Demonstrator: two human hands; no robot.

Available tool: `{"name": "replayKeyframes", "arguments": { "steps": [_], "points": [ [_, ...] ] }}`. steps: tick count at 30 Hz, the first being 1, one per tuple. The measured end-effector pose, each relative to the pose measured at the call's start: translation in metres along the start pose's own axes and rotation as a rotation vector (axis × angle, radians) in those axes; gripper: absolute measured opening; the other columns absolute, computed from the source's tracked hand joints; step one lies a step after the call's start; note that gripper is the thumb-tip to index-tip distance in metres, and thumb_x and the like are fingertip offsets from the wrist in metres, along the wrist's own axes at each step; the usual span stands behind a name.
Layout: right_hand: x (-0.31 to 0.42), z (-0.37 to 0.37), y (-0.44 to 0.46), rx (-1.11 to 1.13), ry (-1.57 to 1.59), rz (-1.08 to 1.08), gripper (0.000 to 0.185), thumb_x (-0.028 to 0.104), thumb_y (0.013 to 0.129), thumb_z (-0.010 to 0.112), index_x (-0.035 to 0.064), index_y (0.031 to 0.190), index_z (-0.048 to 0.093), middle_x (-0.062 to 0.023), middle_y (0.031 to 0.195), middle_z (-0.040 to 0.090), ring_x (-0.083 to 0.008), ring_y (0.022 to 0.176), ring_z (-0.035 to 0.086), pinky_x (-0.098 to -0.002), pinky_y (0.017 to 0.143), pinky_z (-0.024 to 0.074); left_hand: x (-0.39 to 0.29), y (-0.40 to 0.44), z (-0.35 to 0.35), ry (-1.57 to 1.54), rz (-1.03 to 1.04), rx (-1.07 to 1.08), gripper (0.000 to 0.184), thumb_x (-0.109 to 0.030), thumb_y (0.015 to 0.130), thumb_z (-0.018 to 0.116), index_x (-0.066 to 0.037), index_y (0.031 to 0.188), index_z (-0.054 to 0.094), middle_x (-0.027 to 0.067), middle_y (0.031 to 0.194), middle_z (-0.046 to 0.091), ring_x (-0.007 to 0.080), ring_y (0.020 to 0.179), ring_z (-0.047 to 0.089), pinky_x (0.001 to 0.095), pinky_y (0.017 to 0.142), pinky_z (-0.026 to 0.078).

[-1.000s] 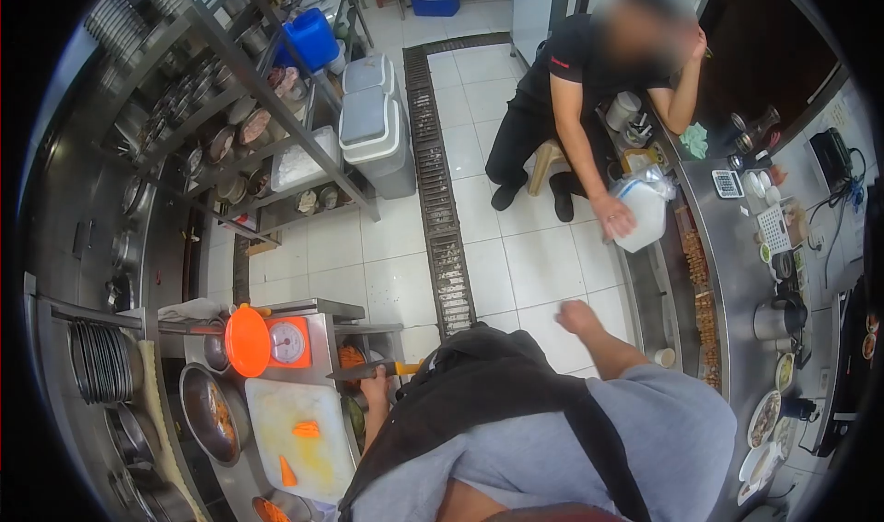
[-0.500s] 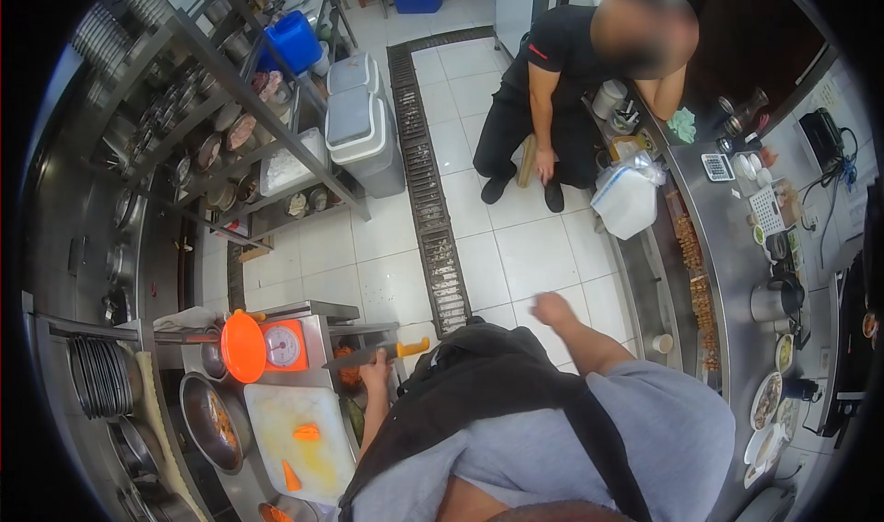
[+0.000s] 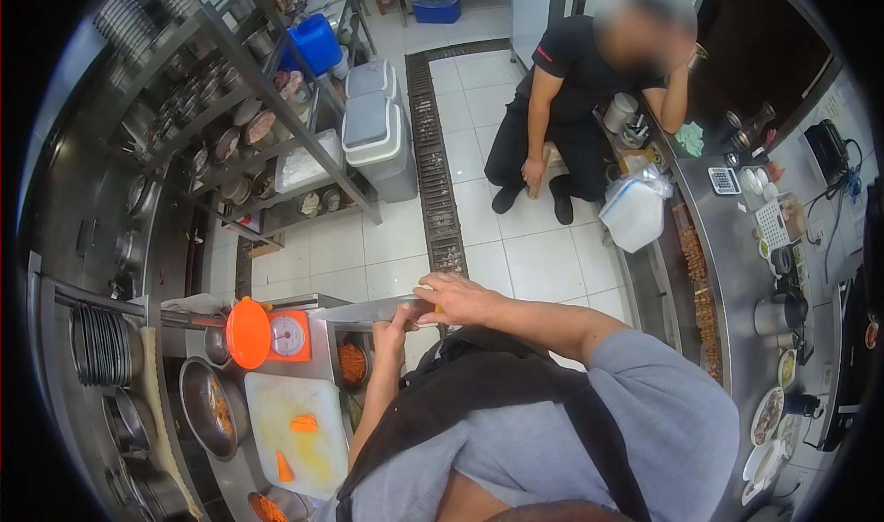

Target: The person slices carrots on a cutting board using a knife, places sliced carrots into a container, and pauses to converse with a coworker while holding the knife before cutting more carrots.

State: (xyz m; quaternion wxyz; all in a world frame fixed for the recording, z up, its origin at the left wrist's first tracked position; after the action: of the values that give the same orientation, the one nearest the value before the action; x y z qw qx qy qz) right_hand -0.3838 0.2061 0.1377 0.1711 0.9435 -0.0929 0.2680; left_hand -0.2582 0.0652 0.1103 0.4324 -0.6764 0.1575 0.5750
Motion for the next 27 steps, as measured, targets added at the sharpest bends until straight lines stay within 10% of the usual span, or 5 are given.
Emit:
{"name": "replayKeyframes", "arguments": {
  "steps": [17,22,27],
  "points": [
    [-0.007,0.011,-0.012,0.131,0.104,0.066,0.049,0.046,0.089,0.056,0.0061,0.116,0.06,-0.0186,0.118,0.056,-0.035,0.112,0.053,-0.0418,0.095,0.0444,0.02,-0.005,-0.03,-0.131,-0.042,-0.097,0.029,-0.016,0.086,0.066,0.006,0.102,0.059,0.0138,0.09,0.065,0.0234,0.066,0.066,0.029,0.055,0.049],
    [-0.094,0.043,-0.095,0.01,0.24,0.571,0.039,0.041,0.088,0.058,0.0034,0.085,0.066,-0.017,0.08,0.065,-0.0358,0.082,0.062,-0.0434,0.074,0.049,0.023,-0.001,-0.05,-0.125,0.031,-0.242,0.032,-0.016,0.085,0.068,0.004,0.107,0.056,0.0123,0.09,0.065,0.0215,0.064,0.065,0.0271,0.053,0.049],
    [-0.132,0.07,-0.346,0.246,-0.196,1.471,0.038,0.041,0.086,0.059,0.0046,0.094,0.068,-0.0169,0.102,0.067,-0.032,0.103,0.061,-0.0425,0.086,0.0501,0.048,0.015,-0.091,-0.112,-0.036,-0.279,0.03,-0.015,0.085,0.067,0.003,0.107,0.055,0.0107,0.088,0.065,0.0185,0.062,0.064,0.0248,0.049,0.048]
  ]
}}
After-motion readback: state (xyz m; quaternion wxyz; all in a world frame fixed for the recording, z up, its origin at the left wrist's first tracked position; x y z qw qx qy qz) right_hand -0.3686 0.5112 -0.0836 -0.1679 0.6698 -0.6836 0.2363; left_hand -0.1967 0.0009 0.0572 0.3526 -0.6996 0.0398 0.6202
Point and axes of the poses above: each hand's wrist, its own y-axis towards the middle knuckle, its own z-axis out of the palm, x = y × z, the point moved 2 cm from there along y, towards the middle knuckle
